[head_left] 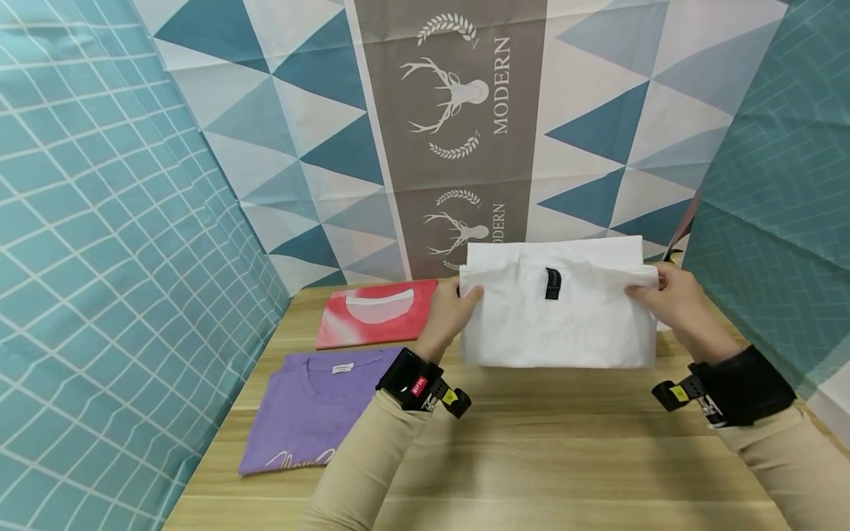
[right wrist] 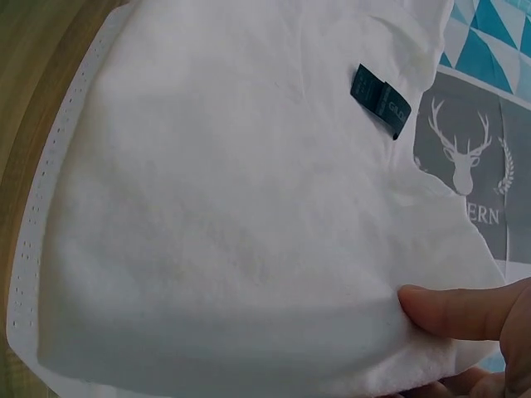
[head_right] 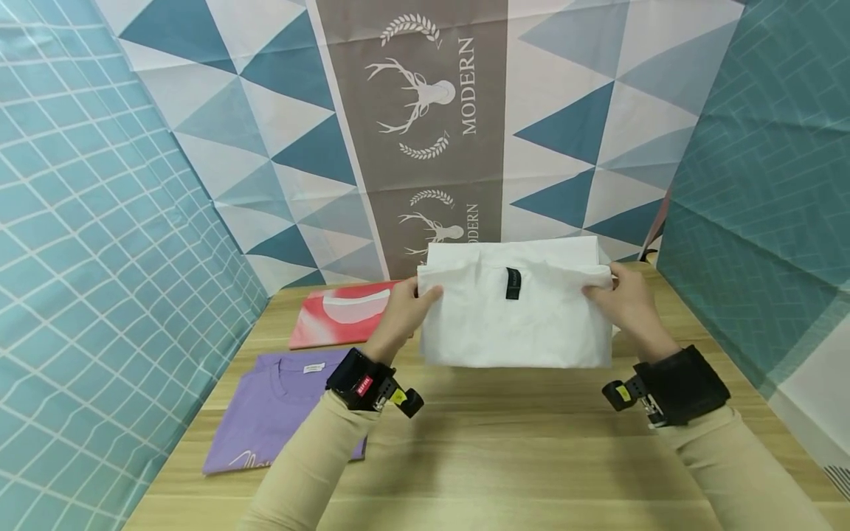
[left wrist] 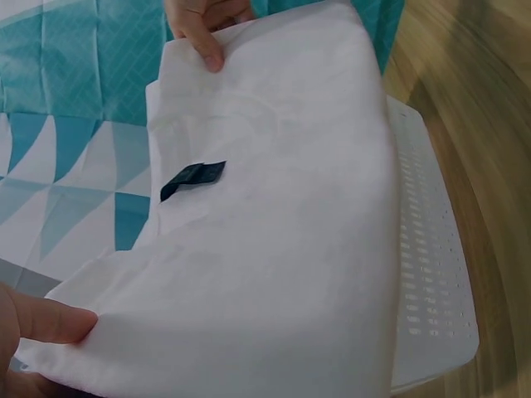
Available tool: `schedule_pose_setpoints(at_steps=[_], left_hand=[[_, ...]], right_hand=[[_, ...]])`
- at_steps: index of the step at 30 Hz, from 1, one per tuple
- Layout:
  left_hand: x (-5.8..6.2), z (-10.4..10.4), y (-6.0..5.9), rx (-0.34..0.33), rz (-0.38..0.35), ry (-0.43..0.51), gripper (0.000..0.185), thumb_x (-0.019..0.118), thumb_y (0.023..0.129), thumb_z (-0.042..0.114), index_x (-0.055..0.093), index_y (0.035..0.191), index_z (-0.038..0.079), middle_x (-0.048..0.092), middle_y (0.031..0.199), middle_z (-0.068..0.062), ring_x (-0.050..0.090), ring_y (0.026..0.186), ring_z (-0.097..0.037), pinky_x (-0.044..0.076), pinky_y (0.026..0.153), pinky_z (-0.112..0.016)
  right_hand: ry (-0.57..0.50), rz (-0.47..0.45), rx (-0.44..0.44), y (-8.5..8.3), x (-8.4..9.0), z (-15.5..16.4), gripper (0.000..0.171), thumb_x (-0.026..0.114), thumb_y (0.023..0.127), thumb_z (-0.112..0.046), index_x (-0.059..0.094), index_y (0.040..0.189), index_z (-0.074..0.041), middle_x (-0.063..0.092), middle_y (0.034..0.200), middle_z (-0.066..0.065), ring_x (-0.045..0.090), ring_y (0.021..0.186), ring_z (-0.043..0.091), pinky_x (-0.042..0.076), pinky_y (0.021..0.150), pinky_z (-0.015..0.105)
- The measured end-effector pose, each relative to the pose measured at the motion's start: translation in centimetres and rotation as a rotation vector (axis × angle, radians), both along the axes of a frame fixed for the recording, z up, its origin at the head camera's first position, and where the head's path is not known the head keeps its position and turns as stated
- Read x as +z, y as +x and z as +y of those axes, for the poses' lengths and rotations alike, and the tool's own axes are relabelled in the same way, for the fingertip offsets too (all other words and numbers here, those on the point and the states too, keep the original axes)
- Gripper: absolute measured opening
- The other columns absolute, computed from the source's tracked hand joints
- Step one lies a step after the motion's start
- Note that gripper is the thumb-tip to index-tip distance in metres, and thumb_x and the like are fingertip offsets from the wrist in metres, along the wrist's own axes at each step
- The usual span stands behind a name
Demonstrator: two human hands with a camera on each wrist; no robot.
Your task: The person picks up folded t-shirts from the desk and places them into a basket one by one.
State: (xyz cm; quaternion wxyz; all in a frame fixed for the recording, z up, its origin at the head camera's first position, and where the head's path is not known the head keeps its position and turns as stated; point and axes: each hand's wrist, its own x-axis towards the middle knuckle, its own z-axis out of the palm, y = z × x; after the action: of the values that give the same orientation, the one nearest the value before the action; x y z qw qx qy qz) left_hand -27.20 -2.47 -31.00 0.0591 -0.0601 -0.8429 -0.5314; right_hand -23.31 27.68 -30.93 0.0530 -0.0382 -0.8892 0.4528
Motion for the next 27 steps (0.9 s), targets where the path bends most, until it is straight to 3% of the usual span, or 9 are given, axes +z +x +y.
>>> schedule_pose_setpoints(at_steps=[6,10,17,27], left_hand=[[0.3,0.7,-0.9,-0.004,0.022,-0.008,0.029,0.059,0.091,0.012,0.064,0.112,-0.007,0.069,0.109,-0.025,0.068,0.095,-0.033,0.058,0.077,-0.037],[0.8,1.1,-1.5,-0.012,0.026,0.002,0.029,0.059,0.092,0.012,0.064,0.113,-0.007,0.069,0.111,-0.025,0.068,0.098,-0.034,0.058,0.079,-0.039],[1.5,2.0,-2.6,0.009,0.042,-0.068,0.032,0.06,0.092,0.018,0.064,0.115,-0.003,0.07,0.111,-0.021,0.068,0.099,-0.032,0.057,0.079,-0.038],[2.2,3.4,-4.1,-0.011,0.077,-0.109,0.03,0.06,0.091,0.016,0.063,0.114,-0.003,0.069,0.114,-0.02,0.067,0.101,-0.031,0.057,0.083,-0.039]], right_hand=[[0.065,0.0,-0.064,-0.9,1.0,0.1,0.054,0.047,0.099,-0.018,0.033,0.141,0.013,0.036,0.138,0.043,0.042,0.121,0.056,0.041,0.096,0.066],[0.053,0.003,-0.075,-1.5,1.6,0.4,0.057,0.047,0.099,-0.016,0.028,0.145,0.012,0.035,0.139,0.042,0.039,0.124,0.056,0.038,0.101,0.066],[0.031,-0.005,-0.097,-2.1,2.5,1.1,0.057,0.045,0.099,-0.024,0.032,0.143,0.01,0.035,0.14,0.039,0.04,0.124,0.054,0.039,0.1,0.066],[0.042,-0.013,-0.204,-3.3,3.7,1.6,0.054,0.048,0.098,-0.021,0.034,0.142,0.007,0.036,0.142,0.037,0.04,0.126,0.053,0.04,0.102,0.065]])
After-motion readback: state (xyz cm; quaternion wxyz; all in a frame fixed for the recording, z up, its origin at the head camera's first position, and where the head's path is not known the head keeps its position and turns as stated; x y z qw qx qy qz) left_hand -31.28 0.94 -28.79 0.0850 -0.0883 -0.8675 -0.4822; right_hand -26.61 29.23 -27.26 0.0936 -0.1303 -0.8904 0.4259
